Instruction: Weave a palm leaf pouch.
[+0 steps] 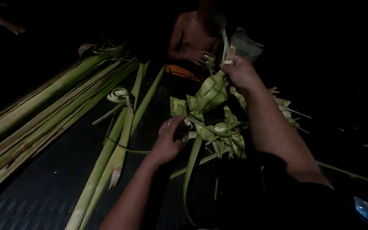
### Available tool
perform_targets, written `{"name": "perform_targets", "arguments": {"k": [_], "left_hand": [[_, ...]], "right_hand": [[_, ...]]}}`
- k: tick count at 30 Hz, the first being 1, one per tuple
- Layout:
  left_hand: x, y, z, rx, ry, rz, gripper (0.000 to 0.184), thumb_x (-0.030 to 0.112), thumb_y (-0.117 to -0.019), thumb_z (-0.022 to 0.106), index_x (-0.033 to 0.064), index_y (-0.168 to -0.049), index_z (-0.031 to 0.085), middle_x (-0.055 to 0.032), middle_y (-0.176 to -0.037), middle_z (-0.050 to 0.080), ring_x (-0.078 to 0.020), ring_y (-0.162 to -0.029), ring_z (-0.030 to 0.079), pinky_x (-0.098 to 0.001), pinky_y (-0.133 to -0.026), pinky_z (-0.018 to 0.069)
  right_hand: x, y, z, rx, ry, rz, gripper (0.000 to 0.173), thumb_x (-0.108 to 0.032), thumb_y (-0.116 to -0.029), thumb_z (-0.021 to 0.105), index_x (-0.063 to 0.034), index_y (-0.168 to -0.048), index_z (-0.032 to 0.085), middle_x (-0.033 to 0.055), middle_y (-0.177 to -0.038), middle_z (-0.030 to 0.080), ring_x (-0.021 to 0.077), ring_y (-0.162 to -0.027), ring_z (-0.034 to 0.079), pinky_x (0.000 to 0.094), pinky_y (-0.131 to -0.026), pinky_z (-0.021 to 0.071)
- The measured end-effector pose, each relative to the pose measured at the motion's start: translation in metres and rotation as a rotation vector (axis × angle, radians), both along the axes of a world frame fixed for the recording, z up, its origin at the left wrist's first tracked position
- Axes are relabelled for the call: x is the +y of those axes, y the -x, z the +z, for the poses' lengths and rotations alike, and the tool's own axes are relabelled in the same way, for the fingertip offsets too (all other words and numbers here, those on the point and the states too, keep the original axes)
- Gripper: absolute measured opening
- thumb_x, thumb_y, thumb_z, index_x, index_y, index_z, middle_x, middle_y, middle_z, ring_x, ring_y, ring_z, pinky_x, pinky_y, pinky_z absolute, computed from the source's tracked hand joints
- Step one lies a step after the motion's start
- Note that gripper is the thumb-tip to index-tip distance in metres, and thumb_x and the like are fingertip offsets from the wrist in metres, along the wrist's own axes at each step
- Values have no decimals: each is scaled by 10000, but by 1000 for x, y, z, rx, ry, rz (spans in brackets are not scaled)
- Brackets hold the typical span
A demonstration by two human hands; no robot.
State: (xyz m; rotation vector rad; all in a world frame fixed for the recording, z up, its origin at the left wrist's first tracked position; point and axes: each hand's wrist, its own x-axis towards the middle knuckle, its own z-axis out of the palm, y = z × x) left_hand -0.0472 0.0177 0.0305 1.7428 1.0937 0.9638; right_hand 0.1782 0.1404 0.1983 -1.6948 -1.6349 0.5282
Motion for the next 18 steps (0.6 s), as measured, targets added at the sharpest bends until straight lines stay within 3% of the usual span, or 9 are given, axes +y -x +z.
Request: {"name": "perform_targets", "arguments": {"k": [2,5,7,9,11,12,14,16,18], "left_hand": [[1,2,-6,-208,-50,116,615,-31,-921,549,126,-1509,463,-107,-1533,459,-246,-1351,496,-474,-1052,471],[6,2,-14,-532,-63,141,516,99,-1023,525,74,-1525,408,-126,-1498,493,-185,-1259,587,-368,-1022,521],[7,1,-12,-699,28,87,542,194,-1049,532,102,-1555,362,-133,-1524,460,-224,-1270,595,-402,-999,555],[7,2,-13,-758,115,23,596,278,-1057,522,179,-1598,292,-104,-1531,450,-205,-1253,598,-405,-977,562],[7,2,-15,-783,164,-33,661,345,-1037,531,236,-1618,234,-66,-1365,553,-127,-1080,620,-335,-894,552],[7,2,-16,-814,207,-76,675,348,-1038,533,248,-1624,213,-85,-1331,585,-149,-1085,634,-365,-918,557],[3,2,-11,-873,321,-77,583,313,-1052,523,239,-1587,303,-106,-1259,653,-186,-1047,678,-393,-896,583],[1,0,-8,-920,405,14,444,353,-1071,485,183,-1476,424,-98,-1118,696,-192,-950,702,-392,-820,602],[8,-1,-11,-994,416,84,458,354,-1074,485,140,-1473,417,-121,-1134,693,-215,-987,702,-415,-854,598]], "right_hand": [[-8,13,-4,-78,52,4,366,-258,-1060,546,-81,-1380,529,136,-1083,620,175,-711,608,354,-628,543],[-15,31,-14,-127,110,41,369,-239,-1053,546,-90,-1390,524,142,-1091,622,179,-713,603,368,-627,538],[-16,43,-24,-164,151,82,374,-207,-1047,542,-99,-1403,506,140,-1095,633,173,-711,605,357,-622,535],[-21,59,-34,-218,185,133,388,-192,-1035,542,-88,-1406,502,160,-1125,660,218,-775,636,417,-678,542],[-30,77,-44,-233,220,191,402,-186,-1035,547,-77,-1419,503,179,-1147,664,270,-864,657,487,-759,544],[-34,85,-51,-223,233,207,403,-214,-1043,544,-80,-1420,498,173,-1143,662,265,-842,656,474,-738,551],[-42,96,-65,-129,219,237,461,-346,-1081,509,-111,-1471,441,155,-1166,647,225,-795,628,413,-691,534],[-54,98,-78,52,127,237,550,-409,-1078,492,-117,-1534,390,170,-1300,616,238,-959,661,427,-805,557],[-71,96,-91,202,-9,220,543,-393,-1073,506,-121,-1529,397,141,-1428,545,221,-1105,664,404,-870,580]]}}
